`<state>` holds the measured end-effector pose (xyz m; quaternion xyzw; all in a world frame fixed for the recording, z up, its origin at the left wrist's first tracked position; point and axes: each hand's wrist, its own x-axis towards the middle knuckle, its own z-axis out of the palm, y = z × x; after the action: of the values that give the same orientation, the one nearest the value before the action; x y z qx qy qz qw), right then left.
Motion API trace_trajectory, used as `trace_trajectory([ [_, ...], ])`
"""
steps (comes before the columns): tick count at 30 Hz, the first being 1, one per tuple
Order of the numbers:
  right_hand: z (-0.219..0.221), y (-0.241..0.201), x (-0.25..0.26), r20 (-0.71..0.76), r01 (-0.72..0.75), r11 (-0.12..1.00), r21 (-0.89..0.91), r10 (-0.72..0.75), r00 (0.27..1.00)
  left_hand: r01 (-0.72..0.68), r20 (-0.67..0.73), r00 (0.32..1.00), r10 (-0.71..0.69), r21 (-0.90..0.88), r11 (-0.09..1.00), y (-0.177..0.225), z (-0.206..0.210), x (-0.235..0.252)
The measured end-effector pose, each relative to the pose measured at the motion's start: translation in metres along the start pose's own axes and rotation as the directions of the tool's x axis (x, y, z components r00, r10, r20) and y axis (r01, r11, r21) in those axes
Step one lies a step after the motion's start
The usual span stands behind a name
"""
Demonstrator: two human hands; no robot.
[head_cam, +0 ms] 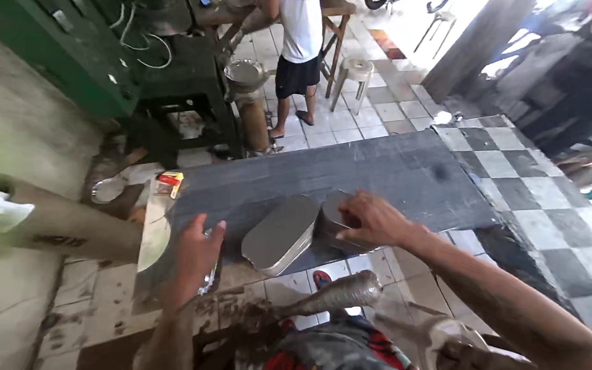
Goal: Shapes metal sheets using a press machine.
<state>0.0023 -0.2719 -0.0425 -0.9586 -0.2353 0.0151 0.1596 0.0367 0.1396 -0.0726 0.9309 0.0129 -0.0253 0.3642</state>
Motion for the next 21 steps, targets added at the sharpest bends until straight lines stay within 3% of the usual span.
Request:
trace_trajectory([
  [3,0.008,0.014,-0.005,0.006,0.049,0.984,0.171,-0.051,0.999,-0.153,-0.054,0.987,0.151,-0.034,0.988,0.084,0.015,-0.037],
  [5,0.001,0.02,-0.004,0.028,0.049,0.942,0.331,-0.061,0.998,-0.164,0.122,0.981,0.153,0.087,0.983,0.136,0.032,-0.045],
  [7,-0.005,0.023,-0.001,0.062,0.048,0.917,0.397,-0.079,0.995,-0.155,0.398,0.916,0.044,0.252,0.955,0.164,0.048,-0.029],
  [10,-0.006,0.024,-0.001,0.089,0.06,0.895,0.442,-0.111,0.99,-0.196,0.673,0.739,0.034,0.167,0.966,0.143,0.058,0.007],
  [14,-0.006,0.028,-0.002,0.068,0.063,0.882,0.467,-0.107,0.992,-0.084,0.844,0.527,0.103,-0.069,0.994,0.125,0.039,0.036],
  [16,-0.003,0.029,-0.002,0.047,0.075,0.891,0.449,-0.107,0.993,-0.016,0.866,0.488,0.109,-0.116,0.993,0.124,0.036,0.042],
  [21,0.005,0.029,0.0,0.016,0.087,0.916,0.391,-0.102,0.995,0.065,0.866,0.481,0.136,-0.19,0.98,0.122,0.038,0.039],
])
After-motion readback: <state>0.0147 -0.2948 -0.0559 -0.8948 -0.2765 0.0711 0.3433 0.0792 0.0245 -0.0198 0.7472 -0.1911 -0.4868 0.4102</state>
